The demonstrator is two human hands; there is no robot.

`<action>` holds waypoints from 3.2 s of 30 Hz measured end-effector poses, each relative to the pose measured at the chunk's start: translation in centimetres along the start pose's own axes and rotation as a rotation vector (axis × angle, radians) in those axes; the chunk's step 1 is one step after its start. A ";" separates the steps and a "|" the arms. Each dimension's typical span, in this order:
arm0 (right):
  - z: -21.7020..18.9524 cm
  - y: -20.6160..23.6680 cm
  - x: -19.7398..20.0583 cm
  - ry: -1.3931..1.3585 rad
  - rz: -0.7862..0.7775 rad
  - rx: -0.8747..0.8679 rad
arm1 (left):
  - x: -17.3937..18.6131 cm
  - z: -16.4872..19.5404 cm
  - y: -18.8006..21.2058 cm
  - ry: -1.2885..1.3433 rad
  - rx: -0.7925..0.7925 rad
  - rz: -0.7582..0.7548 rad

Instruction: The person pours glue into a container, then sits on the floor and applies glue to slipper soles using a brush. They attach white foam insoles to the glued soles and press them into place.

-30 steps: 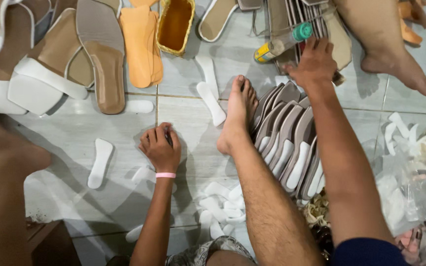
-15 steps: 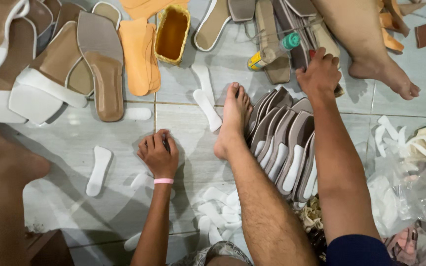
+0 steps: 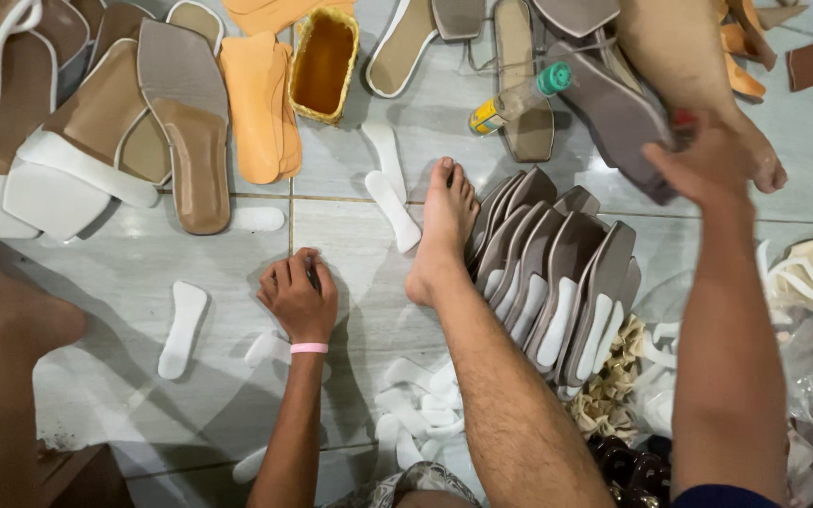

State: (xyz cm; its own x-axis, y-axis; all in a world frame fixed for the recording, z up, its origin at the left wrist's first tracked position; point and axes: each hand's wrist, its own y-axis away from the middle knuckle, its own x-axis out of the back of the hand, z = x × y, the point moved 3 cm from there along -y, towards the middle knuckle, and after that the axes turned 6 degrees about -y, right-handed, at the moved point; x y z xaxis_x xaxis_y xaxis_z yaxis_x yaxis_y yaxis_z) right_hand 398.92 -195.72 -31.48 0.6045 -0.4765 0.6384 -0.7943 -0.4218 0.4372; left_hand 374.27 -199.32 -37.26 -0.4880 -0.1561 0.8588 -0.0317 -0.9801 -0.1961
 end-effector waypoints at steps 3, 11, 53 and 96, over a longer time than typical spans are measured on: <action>1.0 1.1 -0.4 -0.125 -0.016 -0.068 | -0.2 -0.2 0.2 0.007 0.001 -0.005; -5.3 7.8 2.2 -0.321 -0.113 -0.204 | 0.8 0.4 -1.0 0.203 0.025 -0.016; -12.0 5.8 4.5 0.611 -0.738 0.863 | 16.5 -7.7 -3.2 0.166 0.460 -0.148; -13.4 -2.5 -7.1 -0.063 -0.557 1.031 | 4.8 -2.3 1.9 0.171 -0.044 -0.634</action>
State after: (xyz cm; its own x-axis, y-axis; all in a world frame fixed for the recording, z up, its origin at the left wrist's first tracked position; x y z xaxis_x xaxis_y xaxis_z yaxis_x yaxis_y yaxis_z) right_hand 395.83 -180.92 -28.62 0.8778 -0.0542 0.4760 -0.0113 -0.9956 -0.0926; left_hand 369.87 -201.68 -34.63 -0.4949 0.4756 0.7272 -0.3926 -0.8690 0.3012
